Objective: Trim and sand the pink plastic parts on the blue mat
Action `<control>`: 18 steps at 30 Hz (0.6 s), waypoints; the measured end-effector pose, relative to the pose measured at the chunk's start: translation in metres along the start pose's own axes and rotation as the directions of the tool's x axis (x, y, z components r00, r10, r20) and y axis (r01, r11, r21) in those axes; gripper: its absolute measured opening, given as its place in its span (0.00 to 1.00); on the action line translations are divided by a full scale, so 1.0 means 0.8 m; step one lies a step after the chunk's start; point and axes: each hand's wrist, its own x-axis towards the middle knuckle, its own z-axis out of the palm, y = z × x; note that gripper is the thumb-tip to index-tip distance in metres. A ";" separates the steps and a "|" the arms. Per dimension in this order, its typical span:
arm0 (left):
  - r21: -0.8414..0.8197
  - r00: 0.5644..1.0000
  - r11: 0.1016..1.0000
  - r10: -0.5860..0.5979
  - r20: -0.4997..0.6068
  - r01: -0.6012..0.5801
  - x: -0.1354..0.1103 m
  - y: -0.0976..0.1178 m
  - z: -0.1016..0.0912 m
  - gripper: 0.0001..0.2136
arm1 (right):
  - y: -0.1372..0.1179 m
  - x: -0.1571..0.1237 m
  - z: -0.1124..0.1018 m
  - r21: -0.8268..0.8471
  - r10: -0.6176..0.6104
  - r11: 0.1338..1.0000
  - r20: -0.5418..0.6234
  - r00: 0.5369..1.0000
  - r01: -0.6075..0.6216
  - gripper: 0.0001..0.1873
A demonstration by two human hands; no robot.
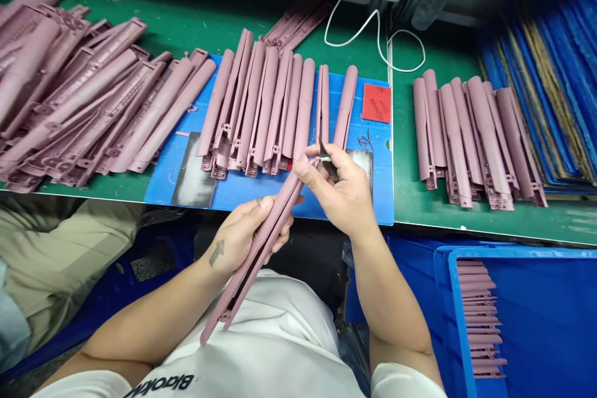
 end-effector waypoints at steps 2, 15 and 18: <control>-0.007 1.000 1.000 -0.012 0.028 0.013 0.001 -0.002 -0.004 0.24 | -0.001 0.004 -0.002 0.049 0.030 0.998 -0.002 1.000 -0.030 0.22; -0.091 0.988 0.984 0.147 -0.050 -0.151 -0.006 0.002 -0.015 0.13 | 0.003 -0.058 0.012 0.119 0.194 0.974 0.003 0.981 -0.193 0.24; -0.150 0.940 0.939 0.277 -0.201 -0.309 0.007 0.017 -0.012 0.13 | -0.006 -0.093 0.041 0.074 0.257 0.958 0.208 0.944 -0.277 0.20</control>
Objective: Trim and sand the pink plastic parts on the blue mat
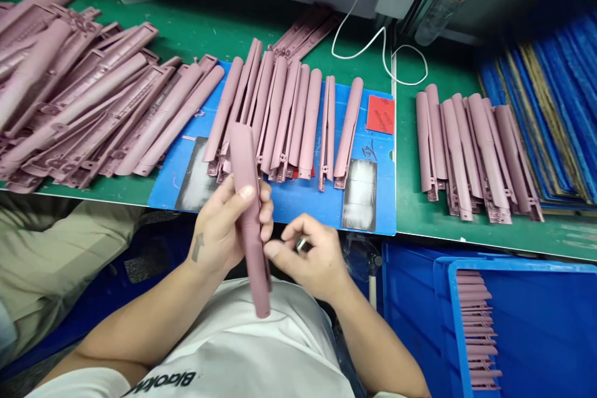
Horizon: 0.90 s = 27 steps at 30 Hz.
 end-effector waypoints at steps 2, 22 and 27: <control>-0.035 0.995 0.997 0.070 -0.065 -0.073 0.009 0.003 0.004 0.13 | 0.003 -0.010 0.019 -0.018 0.072 0.997 0.097 0.993 -0.071 0.20; 0.133 0.993 0.987 0.080 0.090 -0.091 0.005 0.016 -0.019 0.31 | 0.022 -0.011 0.019 0.231 -0.060 0.973 0.205 0.977 0.012 0.23; 0.135 0.991 0.984 0.105 0.078 -0.115 0.006 0.018 -0.017 0.28 | 0.028 -0.013 0.020 0.294 -0.091 0.956 0.205 0.975 0.027 0.20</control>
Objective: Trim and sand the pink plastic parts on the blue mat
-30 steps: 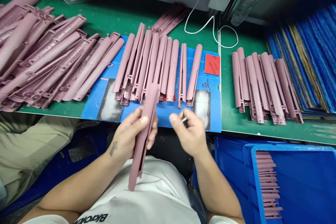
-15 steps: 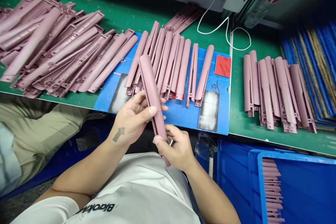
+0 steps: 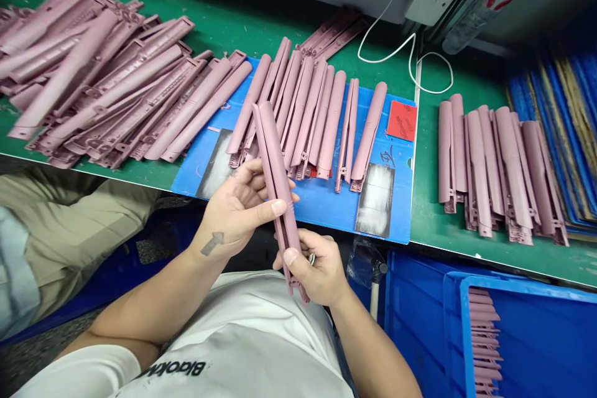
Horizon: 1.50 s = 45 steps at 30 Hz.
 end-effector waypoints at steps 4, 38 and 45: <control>0.015 1.000 1.000 0.011 -0.002 -0.011 0.002 0.001 -0.003 0.24 | 0.004 -0.004 0.000 -0.035 -0.004 0.999 0.005 1.000 0.005 0.19; -0.234 0.947 0.918 -0.315 0.058 0.319 0.019 0.011 0.020 0.31 | -0.070 0.059 -0.009 -0.895 -0.605 0.211 0.196 0.772 0.392 0.10; -0.203 0.937 0.916 -0.350 0.013 0.345 0.018 0.008 0.024 0.31 | -0.068 0.067 -0.010 -0.924 -0.652 0.149 0.176 0.737 0.352 0.15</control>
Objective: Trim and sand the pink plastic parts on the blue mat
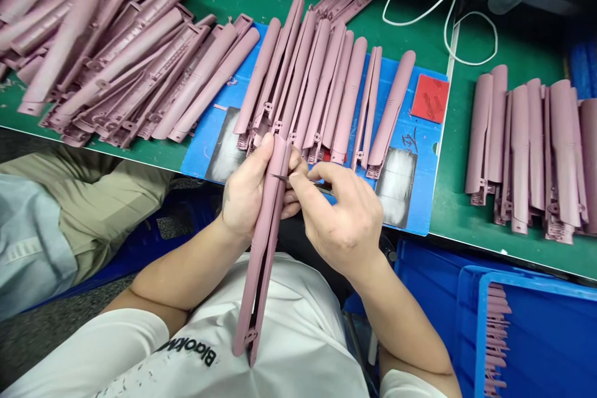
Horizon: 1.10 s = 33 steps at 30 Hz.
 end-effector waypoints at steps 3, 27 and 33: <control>-0.031 0.999 0.999 0.016 0.046 -0.014 0.001 -0.002 0.000 0.31 | -0.001 -0.006 0.001 0.032 -0.022 0.999 0.004 1.000 0.022 0.16; -0.086 0.998 0.994 0.062 -0.031 -0.064 0.010 0.009 0.003 0.29 | -0.041 -0.075 -0.028 0.543 0.204 0.752 0.350 0.914 -0.375 0.12; 0.030 0.931 0.942 0.335 -0.143 -0.334 0.016 0.007 0.008 0.26 | -0.045 -0.062 -0.005 0.575 0.341 0.457 0.592 0.731 -0.679 0.11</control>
